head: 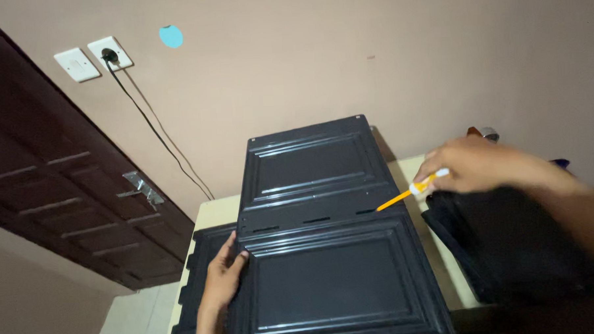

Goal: The person uses a yellow-handled screwdriver to pry apart and remove several black plastic panels from a stacked assembly on a table. The panels are separated one by one and set aside on the table surface.

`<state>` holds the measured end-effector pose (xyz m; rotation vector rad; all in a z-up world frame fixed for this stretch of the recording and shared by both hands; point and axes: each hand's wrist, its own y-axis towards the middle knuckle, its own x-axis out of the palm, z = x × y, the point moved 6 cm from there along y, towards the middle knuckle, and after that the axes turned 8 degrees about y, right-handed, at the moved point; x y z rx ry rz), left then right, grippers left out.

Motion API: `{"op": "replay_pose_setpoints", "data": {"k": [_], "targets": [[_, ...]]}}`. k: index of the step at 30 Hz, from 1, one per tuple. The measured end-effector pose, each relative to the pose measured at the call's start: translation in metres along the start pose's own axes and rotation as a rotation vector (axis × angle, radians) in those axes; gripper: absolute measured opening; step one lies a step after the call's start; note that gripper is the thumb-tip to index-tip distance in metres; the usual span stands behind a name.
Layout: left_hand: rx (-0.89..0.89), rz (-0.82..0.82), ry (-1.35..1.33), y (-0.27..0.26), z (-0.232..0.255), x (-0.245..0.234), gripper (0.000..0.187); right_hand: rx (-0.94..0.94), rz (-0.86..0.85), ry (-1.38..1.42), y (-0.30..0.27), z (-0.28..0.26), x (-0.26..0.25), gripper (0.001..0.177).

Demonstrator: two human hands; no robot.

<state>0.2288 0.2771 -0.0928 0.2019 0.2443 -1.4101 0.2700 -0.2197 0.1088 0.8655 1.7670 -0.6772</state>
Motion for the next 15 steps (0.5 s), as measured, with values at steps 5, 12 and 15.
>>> {"op": "replay_pose_setpoints", "data": {"k": [5,12,15], "targets": [[0.011,0.039,0.046,0.006,-0.014,-0.007,0.064,0.162,-0.093,-0.007,0.003,0.0,-0.015,0.029],[0.016,0.028,0.018,0.01,-0.019,-0.012,0.063,0.063,-0.061,-0.29,0.011,-0.052,-0.018,0.024],[0.015,0.027,0.094,0.009,-0.013,-0.014,0.064,-0.103,-0.046,-0.391,0.017,-0.078,-0.015,0.018]]}}
